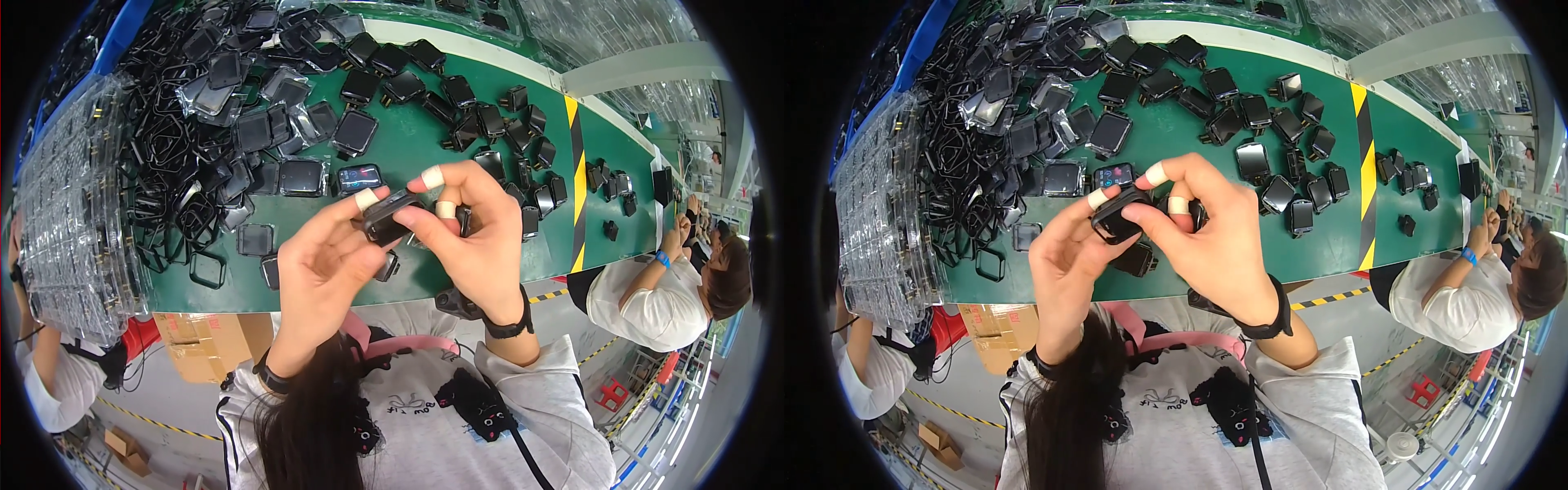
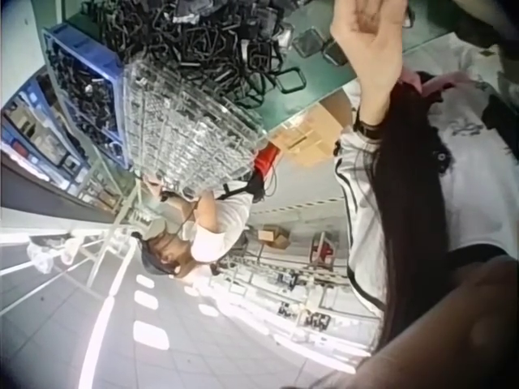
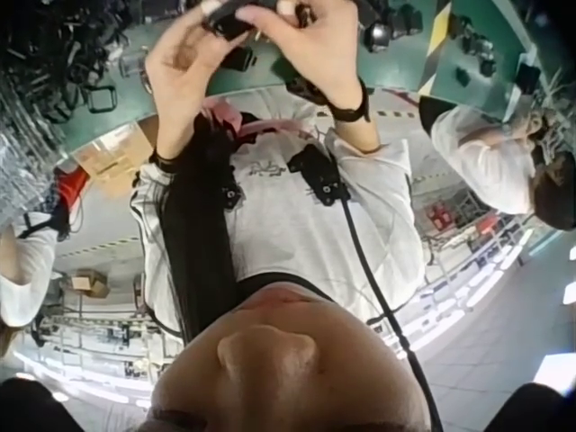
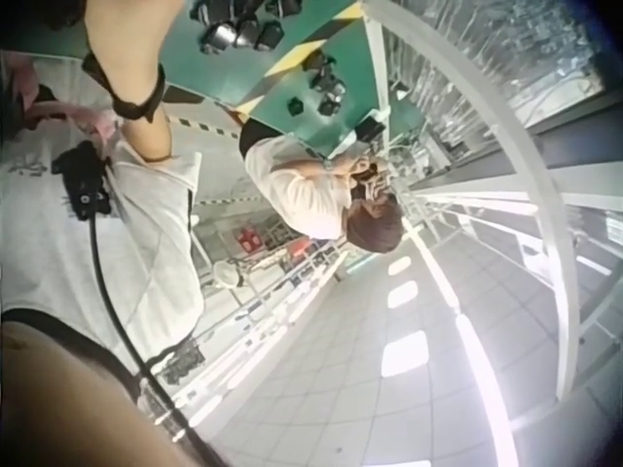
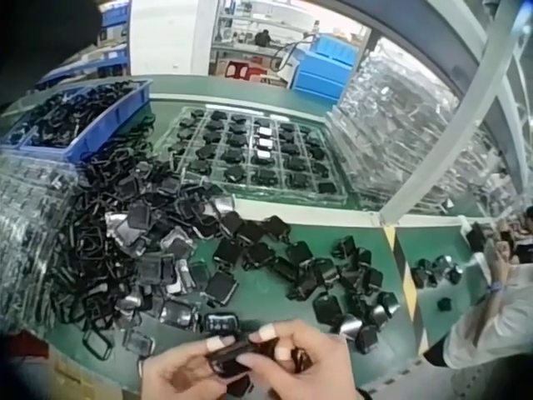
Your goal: Assembling and inspecting smartwatches on a production line.
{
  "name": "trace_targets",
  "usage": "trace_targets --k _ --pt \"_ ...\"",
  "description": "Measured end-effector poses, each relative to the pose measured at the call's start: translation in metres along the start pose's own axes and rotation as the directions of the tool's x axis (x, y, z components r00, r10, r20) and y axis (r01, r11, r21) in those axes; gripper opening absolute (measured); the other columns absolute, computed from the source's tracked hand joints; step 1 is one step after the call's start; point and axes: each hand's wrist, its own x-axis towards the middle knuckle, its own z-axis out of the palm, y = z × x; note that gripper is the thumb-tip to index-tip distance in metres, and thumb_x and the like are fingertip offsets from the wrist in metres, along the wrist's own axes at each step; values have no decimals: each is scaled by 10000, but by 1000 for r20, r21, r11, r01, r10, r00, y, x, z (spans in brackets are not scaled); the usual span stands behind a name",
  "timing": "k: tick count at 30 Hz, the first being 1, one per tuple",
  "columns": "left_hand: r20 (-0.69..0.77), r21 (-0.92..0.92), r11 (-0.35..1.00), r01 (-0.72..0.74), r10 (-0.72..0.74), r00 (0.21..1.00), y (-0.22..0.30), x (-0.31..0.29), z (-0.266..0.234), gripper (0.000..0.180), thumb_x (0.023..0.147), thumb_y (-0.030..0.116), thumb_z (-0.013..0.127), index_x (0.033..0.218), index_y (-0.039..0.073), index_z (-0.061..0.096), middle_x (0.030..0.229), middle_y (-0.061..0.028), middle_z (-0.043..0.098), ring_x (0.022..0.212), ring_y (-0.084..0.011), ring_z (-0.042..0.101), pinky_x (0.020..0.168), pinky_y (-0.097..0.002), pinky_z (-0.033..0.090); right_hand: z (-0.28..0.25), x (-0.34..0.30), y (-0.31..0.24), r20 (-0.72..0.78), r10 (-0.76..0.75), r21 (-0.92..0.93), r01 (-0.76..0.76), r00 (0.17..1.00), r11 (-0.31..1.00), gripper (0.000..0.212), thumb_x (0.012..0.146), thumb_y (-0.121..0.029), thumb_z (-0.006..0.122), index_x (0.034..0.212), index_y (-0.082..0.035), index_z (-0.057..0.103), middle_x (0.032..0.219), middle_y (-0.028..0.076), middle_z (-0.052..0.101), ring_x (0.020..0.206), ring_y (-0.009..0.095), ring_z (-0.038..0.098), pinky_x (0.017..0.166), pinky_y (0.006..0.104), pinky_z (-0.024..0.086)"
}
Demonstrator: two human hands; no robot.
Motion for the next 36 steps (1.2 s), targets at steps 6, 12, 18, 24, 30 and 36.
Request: trace_targets --k 6,12,18,24,30,36 --pt "85 37 998 47 -50 995 -1 -1 -10 440 821 -67 586 1238 -75 445 1141 -157 566 1014 -187 578 810 -276 496 -11 4 6 193 151 213 -191 970 958 248 739 -7 707 962 -18 598 628 -66 414 573 12 376 526 167 297" --pt "31 1 995 96 -96 995 5 0 -5 396 830 -106 533 1216 -96 444 1155 -179 554 1024 -203 576 859 -302 493 -8 4 7 218 60 221 -109 974 969 239 755 -8 695 975 -10 600 702 -46 451 624 26 415 581 175 345" --pt "-4 19 997 72 -71 997 8 -2 3 368 841 -116 498 1204 -99 445 1172 -194 536 1039 -224 573 903 -342 489 -11 1 8 166 23 206 -57 986 977 235 758 -5 687 977 -9 601 783 -26 512 699 35 452 635 182 367" --pt "69 19 1000 1 -2 998 6 -10 11 396 848 -99 499 1233 -92 408 1147 -197 542 1038 -254 574 912 -376 489 -27 -7 6 277 28 449 -155 960 880 286 748 1 681 1010 13 567 884 44 569 779 86 511 710 218 407" --pt "-76 -49 997 -56 52 996 -6 -24 8 438 845 -70 526 1257 -87 380 1184 -201 520 1066 -276 558 912 -394 491 -12 -45 -8 -17 -51 700 48 999 712 354 722 45 677 1031 24 505 875 114 567 797 126 539 733 262 436" --pt "-49 -89 994 -71 67 997 -31 -33 14 556 845 24 573 1315 -66 289 1214 -215 493 1080 -308 552 907 -381 485 -14 -74 32 -102 -111 615 151 988 774 348 719 148 627 1020 44 485 921 150 563 780 131 571 733 249 474"
